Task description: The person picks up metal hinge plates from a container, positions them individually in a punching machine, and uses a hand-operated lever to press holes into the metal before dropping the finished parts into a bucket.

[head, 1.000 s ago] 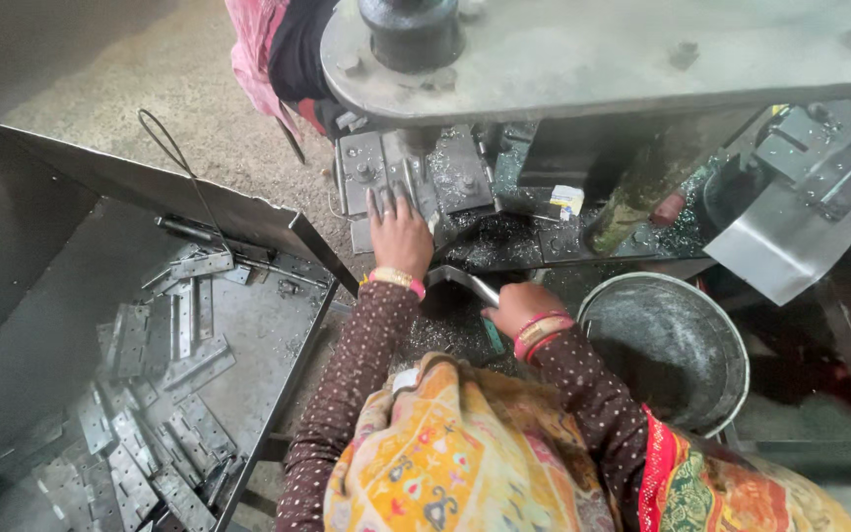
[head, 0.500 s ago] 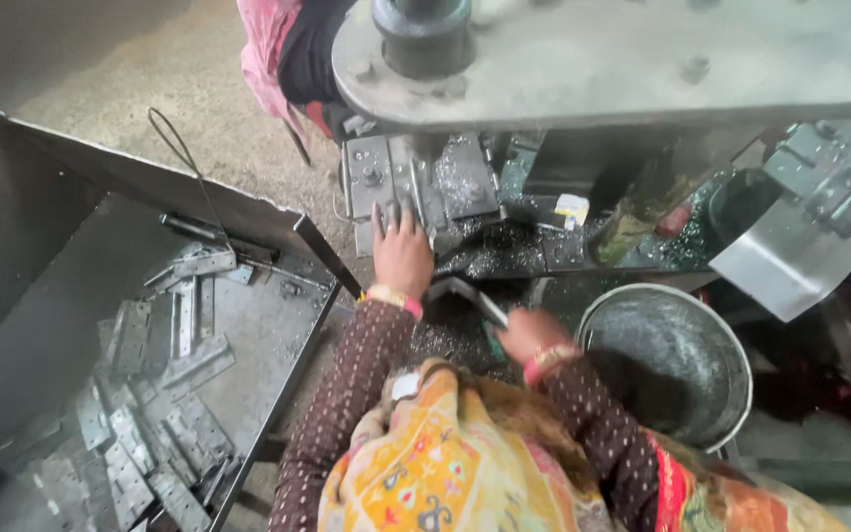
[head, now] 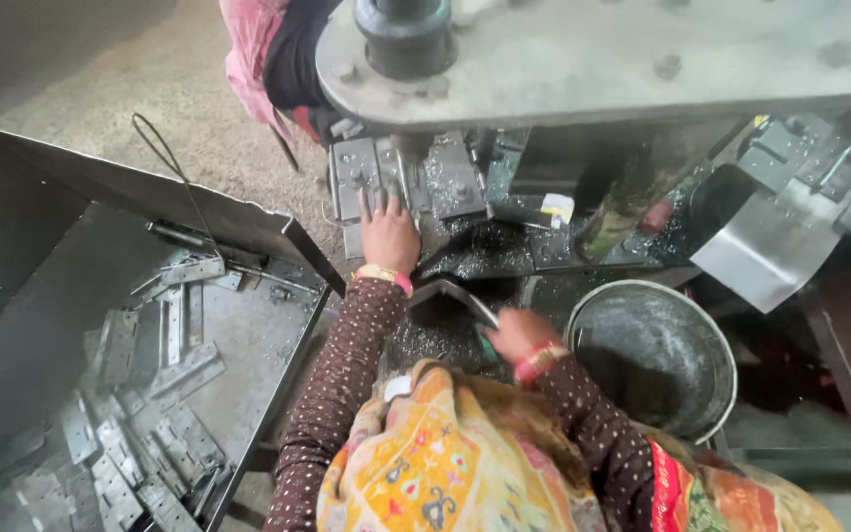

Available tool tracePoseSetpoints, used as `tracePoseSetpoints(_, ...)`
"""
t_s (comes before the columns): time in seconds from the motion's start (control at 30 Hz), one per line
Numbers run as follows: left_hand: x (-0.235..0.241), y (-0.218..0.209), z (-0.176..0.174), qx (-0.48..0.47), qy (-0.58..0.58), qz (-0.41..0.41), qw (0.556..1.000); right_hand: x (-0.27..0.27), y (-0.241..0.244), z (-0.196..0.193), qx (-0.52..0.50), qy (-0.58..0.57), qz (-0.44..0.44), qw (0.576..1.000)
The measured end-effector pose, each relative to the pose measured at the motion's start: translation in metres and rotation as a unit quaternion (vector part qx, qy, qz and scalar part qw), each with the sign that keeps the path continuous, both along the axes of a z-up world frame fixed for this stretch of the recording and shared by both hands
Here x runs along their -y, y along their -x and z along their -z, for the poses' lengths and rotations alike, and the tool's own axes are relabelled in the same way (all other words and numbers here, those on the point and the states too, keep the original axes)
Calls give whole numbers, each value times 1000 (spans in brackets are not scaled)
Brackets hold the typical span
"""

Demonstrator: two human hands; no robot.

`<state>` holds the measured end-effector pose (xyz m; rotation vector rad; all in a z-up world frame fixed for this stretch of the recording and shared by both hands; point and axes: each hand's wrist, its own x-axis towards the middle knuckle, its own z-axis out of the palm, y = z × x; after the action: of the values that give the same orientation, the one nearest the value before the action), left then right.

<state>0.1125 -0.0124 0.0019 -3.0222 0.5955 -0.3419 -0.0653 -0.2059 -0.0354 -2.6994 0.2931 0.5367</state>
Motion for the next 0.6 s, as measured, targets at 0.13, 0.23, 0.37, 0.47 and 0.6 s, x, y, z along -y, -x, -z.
tracePoseSetpoints(0.13,-1,-6,10,21,26,1,999,-4,-27,-15,0,62,-30,998)
tracePoseSetpoints(0.23,2,-7,15,22,31,7,999,3,-22,5,-21,49,-19,998)
tracePoseSetpoints(0.37,-1,-3,8,54,50,14,997,2,23,45,17,8,39,999)
tracePoseSetpoints(0.47,-6,6,-3,-42,50,-2,998,8,25,58,57,-14,29,998)
tracePoseSetpoints(0.6,-6,15,-3,21,67,31,997,4,13,37,10,11,8,1000)
